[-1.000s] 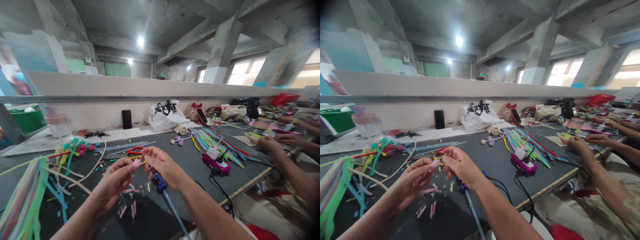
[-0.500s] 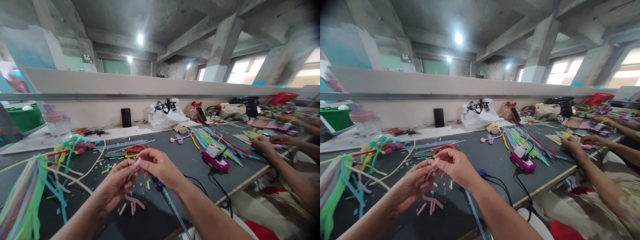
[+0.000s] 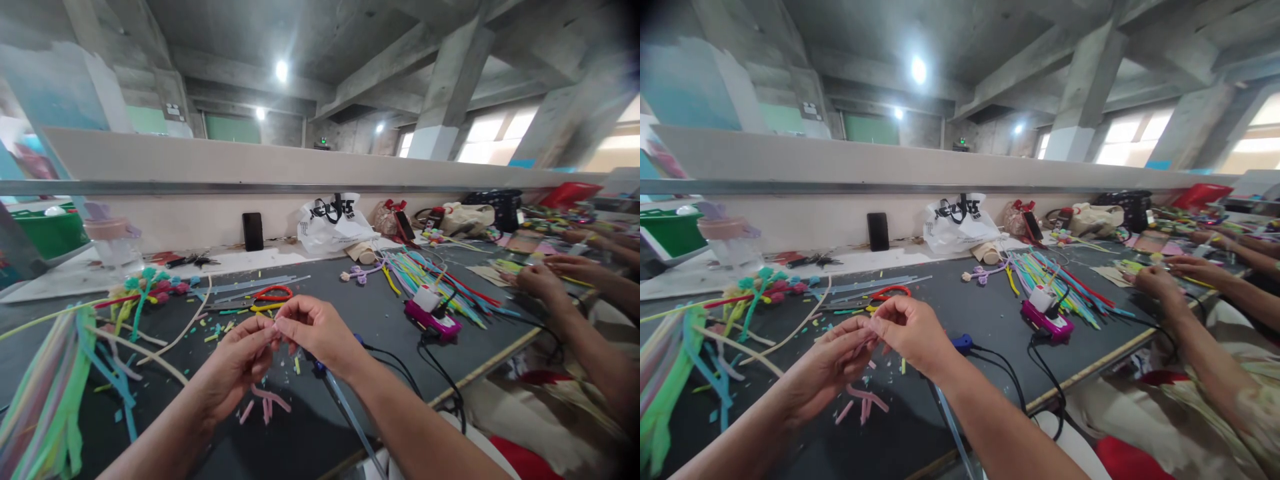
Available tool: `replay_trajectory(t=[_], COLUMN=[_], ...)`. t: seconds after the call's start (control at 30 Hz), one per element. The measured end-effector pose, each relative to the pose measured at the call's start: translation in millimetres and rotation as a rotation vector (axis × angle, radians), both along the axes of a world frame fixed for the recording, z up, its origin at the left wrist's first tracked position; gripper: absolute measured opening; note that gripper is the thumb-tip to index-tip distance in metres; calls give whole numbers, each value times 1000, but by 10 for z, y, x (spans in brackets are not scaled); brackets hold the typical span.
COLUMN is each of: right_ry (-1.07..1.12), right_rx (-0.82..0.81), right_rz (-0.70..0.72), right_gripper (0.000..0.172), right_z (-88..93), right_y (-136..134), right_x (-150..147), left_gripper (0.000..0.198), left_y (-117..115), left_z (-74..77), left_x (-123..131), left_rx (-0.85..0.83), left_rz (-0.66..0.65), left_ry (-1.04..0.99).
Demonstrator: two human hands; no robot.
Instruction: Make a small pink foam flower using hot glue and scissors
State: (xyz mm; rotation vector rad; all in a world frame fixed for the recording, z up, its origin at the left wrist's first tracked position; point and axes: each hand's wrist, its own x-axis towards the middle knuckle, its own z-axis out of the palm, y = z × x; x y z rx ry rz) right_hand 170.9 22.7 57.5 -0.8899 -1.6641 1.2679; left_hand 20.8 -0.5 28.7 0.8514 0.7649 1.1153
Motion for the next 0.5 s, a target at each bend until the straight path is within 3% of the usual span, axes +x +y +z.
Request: replay_trajectory(t=[0.23,0.5], right_ry=[-23,-24], right_rx=[-32,-27], right_rz=[-55,69], right_gripper=[6,7], right_z=[-37,-13], right_y=[23,81], right_x=[-22,103], left_gripper=[14,19], left_y=[14,3], left_z=[-72,-48], left_x=[4,-6], left_rx=[12,-21], left_rz=[-47,-126], left_ry=[7,-8])
